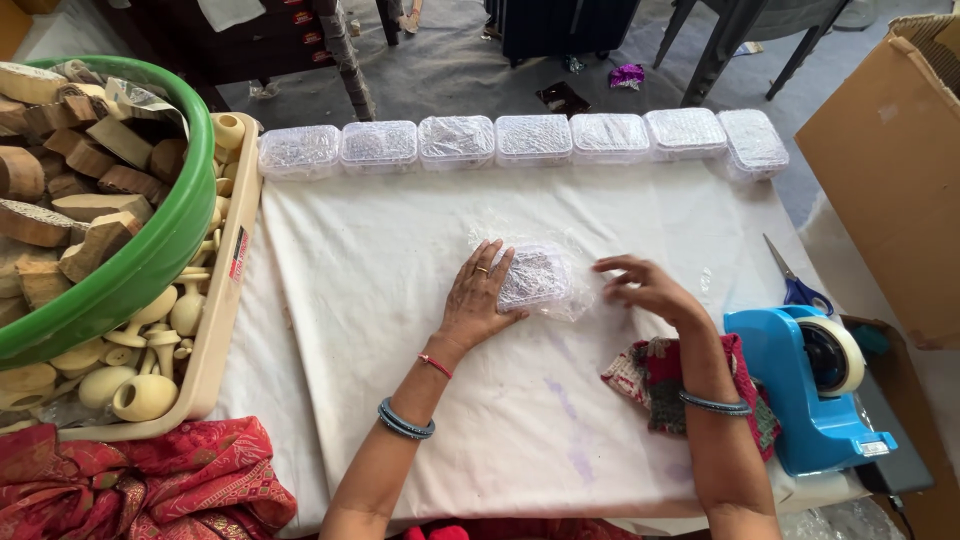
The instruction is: The person wraps a small plastic container filled with metal rings in bubble wrap. They fold the wrap around the container and secure it with pieces of clear tape using a blue tape dispenser. The wrapped container is then placed on a table alongside other similarly wrapped items.
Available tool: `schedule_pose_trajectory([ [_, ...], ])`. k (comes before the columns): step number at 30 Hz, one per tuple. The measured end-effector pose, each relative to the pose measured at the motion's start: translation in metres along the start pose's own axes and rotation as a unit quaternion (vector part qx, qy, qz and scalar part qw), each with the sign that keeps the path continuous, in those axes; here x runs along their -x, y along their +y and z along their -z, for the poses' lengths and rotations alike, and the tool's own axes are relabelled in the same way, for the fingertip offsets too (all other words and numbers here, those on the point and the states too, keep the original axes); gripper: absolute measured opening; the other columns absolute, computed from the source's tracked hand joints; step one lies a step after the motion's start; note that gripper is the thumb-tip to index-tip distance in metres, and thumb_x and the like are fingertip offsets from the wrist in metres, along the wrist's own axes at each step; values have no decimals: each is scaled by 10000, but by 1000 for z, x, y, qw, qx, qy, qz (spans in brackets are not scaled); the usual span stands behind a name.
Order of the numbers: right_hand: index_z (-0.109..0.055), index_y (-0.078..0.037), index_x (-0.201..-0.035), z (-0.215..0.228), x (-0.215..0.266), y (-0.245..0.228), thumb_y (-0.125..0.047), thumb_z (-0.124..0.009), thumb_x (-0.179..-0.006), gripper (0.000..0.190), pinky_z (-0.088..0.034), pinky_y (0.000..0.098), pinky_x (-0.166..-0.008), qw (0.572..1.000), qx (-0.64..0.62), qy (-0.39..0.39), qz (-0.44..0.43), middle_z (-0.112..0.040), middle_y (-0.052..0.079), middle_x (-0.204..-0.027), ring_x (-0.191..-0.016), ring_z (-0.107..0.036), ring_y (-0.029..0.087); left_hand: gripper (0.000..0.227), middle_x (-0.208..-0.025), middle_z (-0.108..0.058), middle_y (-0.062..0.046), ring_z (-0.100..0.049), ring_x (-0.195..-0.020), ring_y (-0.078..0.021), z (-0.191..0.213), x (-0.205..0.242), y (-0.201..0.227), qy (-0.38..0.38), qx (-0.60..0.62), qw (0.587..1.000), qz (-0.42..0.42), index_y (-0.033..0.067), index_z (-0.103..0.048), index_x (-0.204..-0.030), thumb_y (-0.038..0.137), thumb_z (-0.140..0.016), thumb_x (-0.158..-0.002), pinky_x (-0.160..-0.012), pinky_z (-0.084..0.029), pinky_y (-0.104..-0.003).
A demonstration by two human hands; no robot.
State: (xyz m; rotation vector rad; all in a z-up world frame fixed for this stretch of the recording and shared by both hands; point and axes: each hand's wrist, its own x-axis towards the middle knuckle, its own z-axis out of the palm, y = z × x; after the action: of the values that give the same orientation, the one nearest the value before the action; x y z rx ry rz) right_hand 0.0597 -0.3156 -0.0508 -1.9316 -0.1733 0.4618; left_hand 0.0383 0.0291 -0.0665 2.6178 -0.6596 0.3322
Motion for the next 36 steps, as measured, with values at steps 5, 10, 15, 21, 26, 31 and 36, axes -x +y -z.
schedule_pose_trajectory([
  [5, -728, -134, -1259, -31, -2, -35, -19, -685, -934, 348, -622, 355, -859, 967, 37, 210, 141, -712, 62, -1293, -1121, -700, 184, 1161, -1613, -304, -53, -203, -1541, -243, 5, -1, 1, -8, 12, 1000, 14, 199, -319, -1581, 672, -837, -657, -1286, -198, -395],
  [10, -678, -124, -1333, -99, -27, -55, -189, -671, -1010, 330, -529, 430, -1097, 922, 182, 136, 312, -671, 108, -1391, -1316, -618, 268, 1194, -1618, -304, -55, -200, -1553, -252, 4, 0, 3, -8, 20, 1000, 13, 197, -301, -1588, 647, -870, -639, -1290, -207, -396],
  [15, -433, -143, -1537, -104, -63, -38, -528, -415, -1007, 655, -399, 434, -1137, 974, 159, 134, 87, -425, 151, -1582, -1370, -488, 336, 1400, -1650, -250, -107, -189, -1536, -291, -2, 7, -4, 18, 92, 995, 44, 191, -99, -1622, 554, -936, -560, -1274, -245, -410],
  [21, -225, -122, -1649, -83, -35, -21, -609, -473, -1004, 846, -227, 506, -1226, 942, 291, 80, 144, -355, 198, -1612, -1502, -327, 379, 1537, -1701, -217, -53, -206, -1543, -219, 7, 9, -13, -77, 127, 979, 140, 196, 46, -1660, 672, -872, -523, -1299, -191, -410],
  [26, -231, -157, -1637, -69, -7, -5, -673, -686, -797, 1086, -204, 480, -1230, 936, 321, 78, 123, -335, 156, -1647, -1516, -268, 364, 1501, -1701, -189, -29, -93, -1567, -216, -3, 20, -30, -131, 28, 984, 117, 192, 19, -1637, 889, -737, -544, -1289, -64, -490],
  [31, -264, -149, -1634, -72, 1, -21, -603, -857, -641, 1242, -193, 463, -1241, 941, 298, 98, 124, -310, 155, -1660, -1546, -230, 338, 1457, -1704, -133, -86, -30, -1554, -268, 18, 20, -32, -140, 12, 988, 68, 184, -54, -1631, 952, -671, -558, -1233, -49, -527],
  [36, -262, -116, -1609, -77, 3, -32, -519, -948, -564, 1313, -196, 474, -1243, 934, 310, 95, 147, -311, 167, -1647, -1575, -183, 295, 1059, -1734, -245, -74, -147, -1622, -272, 15, -2, 3, 4, 50, 998, -28, 205, -349, -1638, 866, -571, -842, -1305, -160, -519],
])
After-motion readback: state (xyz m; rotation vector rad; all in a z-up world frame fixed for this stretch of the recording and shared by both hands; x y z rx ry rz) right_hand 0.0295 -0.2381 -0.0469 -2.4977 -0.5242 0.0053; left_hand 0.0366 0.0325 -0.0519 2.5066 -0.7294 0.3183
